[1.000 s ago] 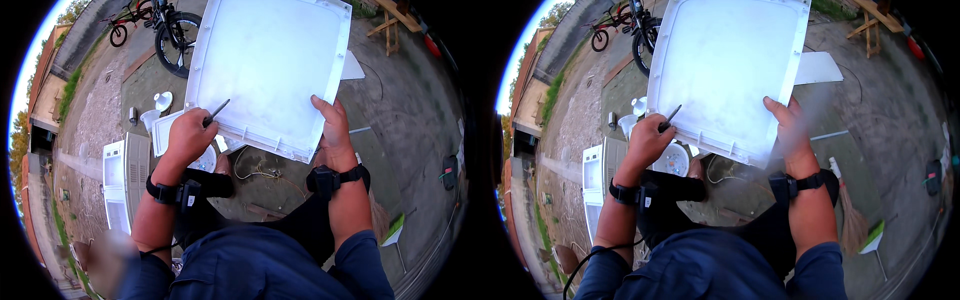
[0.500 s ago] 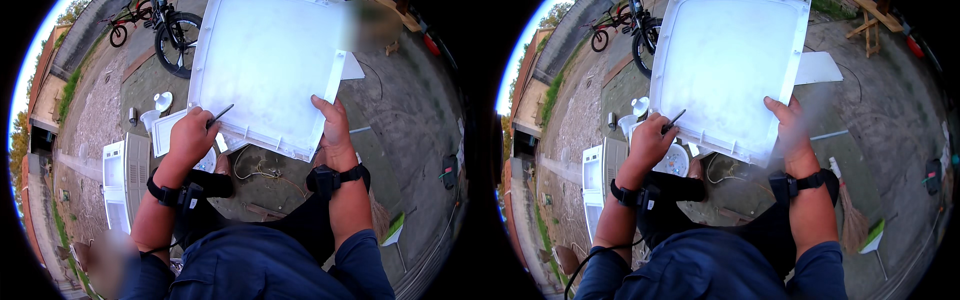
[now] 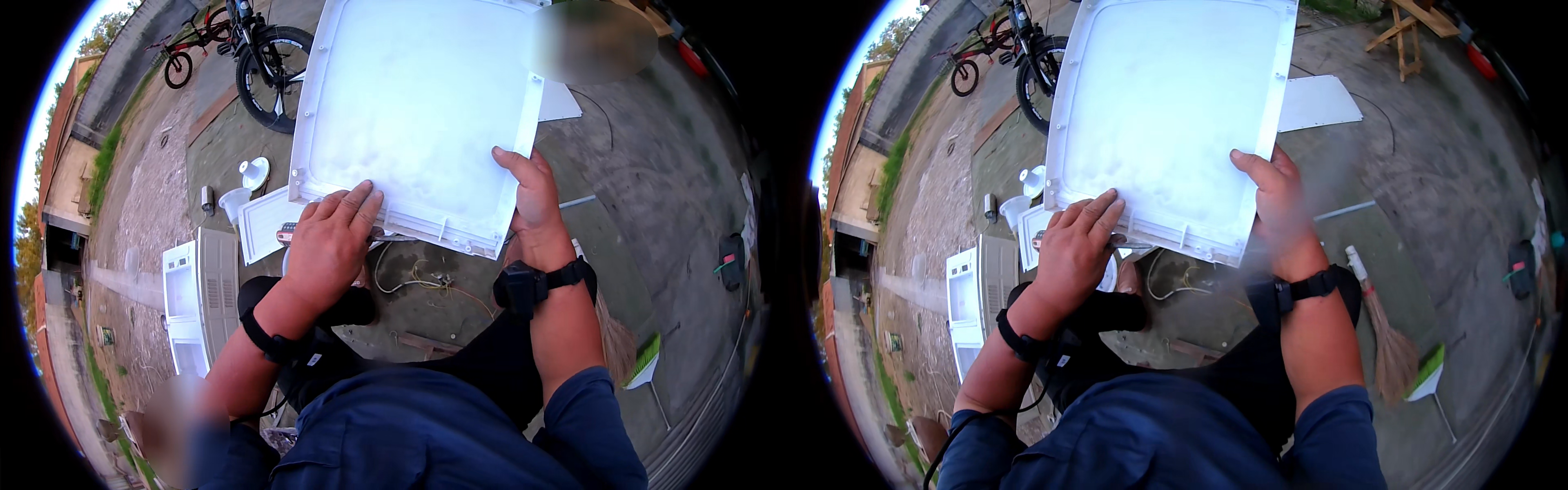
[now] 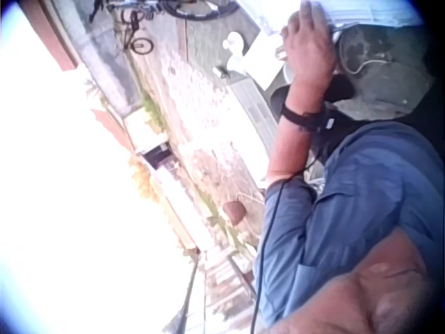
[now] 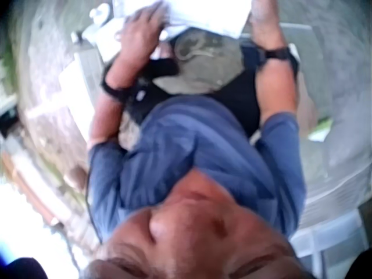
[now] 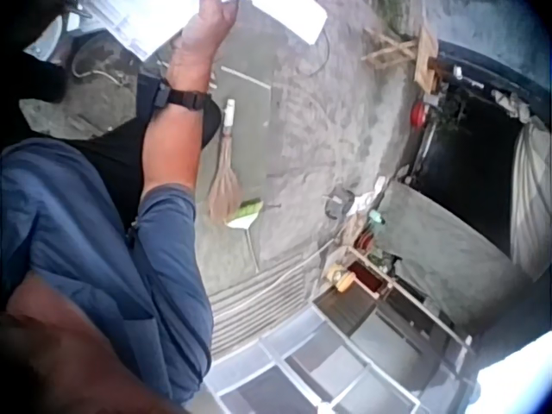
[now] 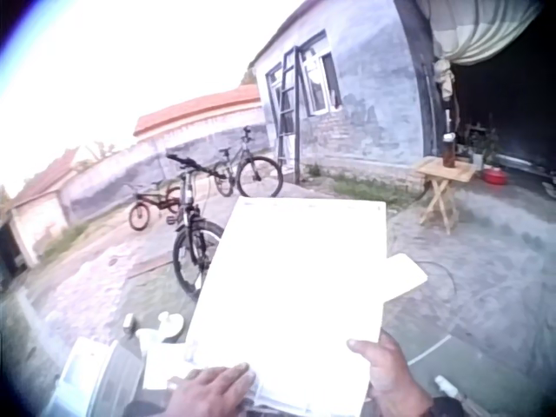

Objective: The person uses a screwdriver to remove screws from a white plastic panel and a decorative glass panel, then detaches plastic trim pieces by hand.

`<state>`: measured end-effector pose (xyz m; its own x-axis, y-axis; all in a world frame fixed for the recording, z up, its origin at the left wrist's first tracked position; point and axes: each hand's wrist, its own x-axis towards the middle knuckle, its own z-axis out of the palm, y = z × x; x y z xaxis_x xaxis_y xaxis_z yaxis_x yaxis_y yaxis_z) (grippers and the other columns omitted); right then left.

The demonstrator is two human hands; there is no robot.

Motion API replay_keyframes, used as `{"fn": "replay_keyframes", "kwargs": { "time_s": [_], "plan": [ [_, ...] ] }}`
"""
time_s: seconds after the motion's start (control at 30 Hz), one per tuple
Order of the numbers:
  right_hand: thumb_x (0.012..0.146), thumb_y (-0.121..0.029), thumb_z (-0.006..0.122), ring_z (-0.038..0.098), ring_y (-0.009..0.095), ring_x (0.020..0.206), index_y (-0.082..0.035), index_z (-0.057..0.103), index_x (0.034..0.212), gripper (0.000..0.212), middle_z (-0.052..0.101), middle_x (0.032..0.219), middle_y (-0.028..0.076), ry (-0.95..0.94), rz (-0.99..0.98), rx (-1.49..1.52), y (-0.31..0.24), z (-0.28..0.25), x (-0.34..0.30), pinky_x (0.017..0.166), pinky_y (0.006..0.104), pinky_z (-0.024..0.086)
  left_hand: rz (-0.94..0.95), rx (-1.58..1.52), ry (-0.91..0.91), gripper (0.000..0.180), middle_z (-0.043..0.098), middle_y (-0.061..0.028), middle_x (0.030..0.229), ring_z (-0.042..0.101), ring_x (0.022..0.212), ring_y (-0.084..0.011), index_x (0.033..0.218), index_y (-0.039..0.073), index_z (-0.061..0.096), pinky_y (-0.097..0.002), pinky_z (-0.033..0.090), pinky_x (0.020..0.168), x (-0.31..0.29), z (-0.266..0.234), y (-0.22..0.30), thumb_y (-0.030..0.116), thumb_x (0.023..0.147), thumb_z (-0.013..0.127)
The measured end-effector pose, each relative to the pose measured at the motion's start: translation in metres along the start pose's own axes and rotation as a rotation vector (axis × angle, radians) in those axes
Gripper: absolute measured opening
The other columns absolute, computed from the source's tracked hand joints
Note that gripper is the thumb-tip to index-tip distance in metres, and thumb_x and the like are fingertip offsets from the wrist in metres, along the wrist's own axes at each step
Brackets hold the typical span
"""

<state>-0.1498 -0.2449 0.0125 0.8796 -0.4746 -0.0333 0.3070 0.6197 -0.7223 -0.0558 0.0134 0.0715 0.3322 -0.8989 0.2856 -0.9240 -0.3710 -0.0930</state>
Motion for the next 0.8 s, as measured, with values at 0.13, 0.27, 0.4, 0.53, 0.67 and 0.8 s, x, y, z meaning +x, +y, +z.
{"fn": "replay_keyframes", "kwargs": {
  "time_s": [0.13, 0.27, 0.4, 0.53, 0.67, 0.8],
  "plan": [
    [0.089, -0.005, 0.058, 0.064, 0.025, 0.106, 0.006, 0.051, 0.130, 0.043, 0.064, 0.118, 0.016, -0.003, 0.006, 0.023, 0.003, -0.004, 0.002, 0.094, 0.0379, 0.051, 0.037, -0.008, -0.007, 0.051, 0.062, -0.0105, 0.122, 0.061, 0.105, -0.0308, 0.123, 0.006, 0.061, -0.0417, 0.050, 0.087, 0.004, 0.001, -0.002, 0.007, 0.074, 0.072],
    [0.089, -0.005, 0.058, 0.064, 0.026, 0.105, 0.006, 0.051, 0.130, 0.043, 0.063, 0.118, 0.017, -0.028, 0.020, 0.029, 0.002, -0.002, 0.001, 0.093, 0.0380, 0.052, 0.053, -0.097, -0.091, 0.049, 0.061, -0.0106, 0.107, 0.062, 0.098, -0.0300, 0.121, 0.005, 0.062, -0.0397, 0.053, 0.080, 0.009, -0.007, -0.002, 0.008, 0.073, 0.074],
    [0.089, -0.004, 0.057, 0.065, 0.026, 0.104, 0.007, 0.051, 0.130, 0.043, 0.063, 0.118, 0.018, -0.036, 0.026, 0.006, 0.004, 0.001, 0.000, 0.092, 0.0381, 0.052, 0.038, -0.192, -0.194, 0.048, 0.059, -0.0111, 0.104, 0.063, 0.091, -0.0313, 0.118, 0.005, 0.063, -0.0393, 0.054, 0.075, 0.010, -0.011, -0.006, 0.011, 0.072, 0.076],
    [0.089, -0.004, 0.057, 0.066, 0.027, 0.103, 0.007, 0.051, 0.130, 0.043, 0.064, 0.118, 0.019, -0.015, 0.068, 0.001, 0.008, 0.001, 0.001, 0.091, 0.0382, 0.053, 0.008, -0.279, -0.314, 0.049, 0.058, -0.0118, 0.105, 0.064, 0.086, -0.0336, 0.116, 0.006, 0.062, -0.0409, 0.054, 0.073, 0.009, -0.013, -0.013, 0.016, 0.071, 0.079],
    [0.088, -0.003, 0.057, 0.066, 0.027, 0.102, 0.007, 0.051, 0.129, 0.043, 0.064, 0.117, 0.019, -0.026, 0.101, 0.013, 0.011, 0.002, 0.002, 0.091, 0.0388, 0.053, -0.005, -0.261, -0.370, 0.046, 0.056, -0.0126, 0.099, 0.063, 0.083, -0.0351, 0.108, 0.006, 0.058, -0.0430, 0.053, 0.070, 0.012, -0.018, -0.013, 0.017, 0.069, 0.080],
    [0.088, -0.003, 0.057, 0.066, 0.028, 0.102, 0.007, 0.052, 0.128, 0.042, 0.064, 0.116, 0.019, -0.030, 0.113, 0.012, 0.017, 0.004, 0.006, 0.090, 0.0397, 0.054, -0.018, -0.175, -0.443, 0.043, 0.055, -0.0134, 0.096, 0.063, 0.081, -0.0360, 0.100, 0.006, 0.054, -0.0448, 0.052, 0.069, 0.018, -0.017, -0.011, 0.018, 0.068, 0.081]
  ]
}}
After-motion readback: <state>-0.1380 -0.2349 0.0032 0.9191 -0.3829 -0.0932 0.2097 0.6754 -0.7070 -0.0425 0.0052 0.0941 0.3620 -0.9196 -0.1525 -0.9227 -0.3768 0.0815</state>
